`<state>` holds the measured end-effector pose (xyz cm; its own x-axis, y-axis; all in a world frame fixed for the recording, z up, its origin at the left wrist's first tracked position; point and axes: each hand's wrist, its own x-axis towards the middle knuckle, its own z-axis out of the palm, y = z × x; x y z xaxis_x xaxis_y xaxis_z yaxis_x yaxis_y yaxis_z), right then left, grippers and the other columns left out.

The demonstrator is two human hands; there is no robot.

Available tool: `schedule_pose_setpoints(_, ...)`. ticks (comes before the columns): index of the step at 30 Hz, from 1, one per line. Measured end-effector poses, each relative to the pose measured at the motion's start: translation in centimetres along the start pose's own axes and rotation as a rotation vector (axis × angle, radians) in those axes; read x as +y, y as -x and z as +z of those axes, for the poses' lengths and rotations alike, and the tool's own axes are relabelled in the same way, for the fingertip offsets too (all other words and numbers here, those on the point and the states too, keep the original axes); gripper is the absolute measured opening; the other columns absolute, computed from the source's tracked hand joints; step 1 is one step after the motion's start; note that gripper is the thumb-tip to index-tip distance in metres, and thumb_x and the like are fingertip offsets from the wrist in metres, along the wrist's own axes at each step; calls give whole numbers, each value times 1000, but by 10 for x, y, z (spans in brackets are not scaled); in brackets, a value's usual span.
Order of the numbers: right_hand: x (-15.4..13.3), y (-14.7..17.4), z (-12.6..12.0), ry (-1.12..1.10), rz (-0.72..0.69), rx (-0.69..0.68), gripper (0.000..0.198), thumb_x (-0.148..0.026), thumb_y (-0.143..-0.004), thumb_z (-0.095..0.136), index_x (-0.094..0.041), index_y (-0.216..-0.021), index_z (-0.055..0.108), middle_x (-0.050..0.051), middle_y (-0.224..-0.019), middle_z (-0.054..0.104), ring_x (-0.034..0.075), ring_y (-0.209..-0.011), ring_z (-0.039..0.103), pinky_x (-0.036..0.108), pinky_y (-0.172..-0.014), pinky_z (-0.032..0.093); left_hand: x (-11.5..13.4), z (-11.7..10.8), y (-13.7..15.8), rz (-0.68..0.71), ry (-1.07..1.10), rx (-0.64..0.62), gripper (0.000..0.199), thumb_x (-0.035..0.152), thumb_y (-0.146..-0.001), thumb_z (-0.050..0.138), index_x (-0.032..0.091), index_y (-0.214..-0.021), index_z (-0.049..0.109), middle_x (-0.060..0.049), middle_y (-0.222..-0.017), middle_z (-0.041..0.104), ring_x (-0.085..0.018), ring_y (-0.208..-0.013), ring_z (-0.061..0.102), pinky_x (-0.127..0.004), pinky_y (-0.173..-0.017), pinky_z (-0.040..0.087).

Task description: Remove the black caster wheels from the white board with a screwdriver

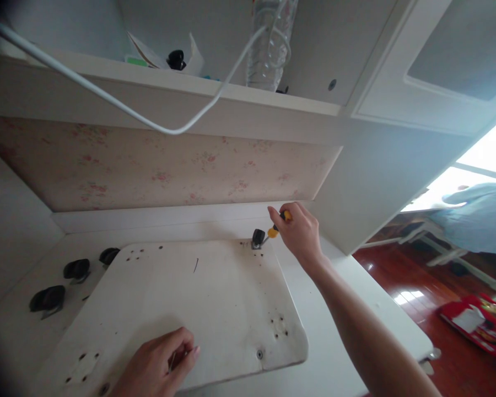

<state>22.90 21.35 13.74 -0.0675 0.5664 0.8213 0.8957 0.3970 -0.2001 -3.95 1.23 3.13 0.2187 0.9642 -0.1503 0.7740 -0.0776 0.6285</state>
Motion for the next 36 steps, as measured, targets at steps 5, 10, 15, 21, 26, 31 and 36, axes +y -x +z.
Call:
schedule_pose_setpoints(5, 0, 0, 0, 17, 5, -7, 29, -47, -85, 59, -22, -71, 58, 2, -68, 64, 15, -61, 56, 28, -61, 40, -1, 1, -1, -8, 6, -10, 25, 36, -92, 41, 23, -75, 53, 0, -70, 65, -14, -63, 59, -22, -60, 40)
schedule_pose_setpoints(10, -1, -1, -2, 10, -4, -8, 29, -47, -85, 59, -22, -70, 58, 2, -69, 64, 15, -62, 56, 28, -63, 41, 0, -1, -1, 3, 20, 21, 25, 35, -92, 42, 23, -75, 55, 0, -70, 66, -14, -63, 61, -22, -59, 41)
schedule_pose_setpoints(15, 0, -1, -4, 21, 20, 9, 29, -48, -85, 59, -23, -71, 58, 2, -69, 64, 16, -63, 58, 29, -63, 41, -2, 0, 0, 22, 3, 31, 25, 35, -92, 41, 23, -74, 54, 0, -68, 65, -14, -61, 60, -22, -58, 40)
schedule_pose_setpoints(21, 0, -4, -7, 20, 2, 49, 28, -46, -85, 61, -22, -70, 59, 3, -68, 64, 16, -62, 58, 29, -62, 42, -3, 0, -1, 0, 18, 8, 26, 36, -92, 41, 23, -75, 53, 0, -70, 65, -14, -63, 59, -23, -60, 40)
schedule_pose_setpoints(26, -9, -4, -16, 5, 56, 52, 29, -47, -83, 62, -23, -68, 60, 1, -66, 63, 15, -58, 55, 29, -61, 42, -2, 0, 0, -5, 61, -2, 26, 37, -93, 40, 22, -74, 51, 0, -69, 63, -14, -63, 57, -24, -60, 39)
schedule_pose_setpoints(31, -30, 2, -33, -104, 203, 27, 30, -50, -80, 65, -22, -71, 63, 1, -64, 61, 13, -55, 51, 29, -58, 40, -2, -5, -1, -1, 215, 68, 25, 38, -93, 43, 22, -75, 51, 1, -68, 59, -13, -63, 55, -23, -61, 40)
schedule_pose_setpoints(36, -56, 31, -47, -264, 461, 91, 33, -53, -78, 66, -20, -75, 66, 0, -65, 60, 13, -57, 50, 28, -55, 39, -1, -19, 1, -12, 203, 261, 25, 39, -94, 45, 22, -77, 53, 1, -71, 57, -13, -66, 55, -24, -63, 41)
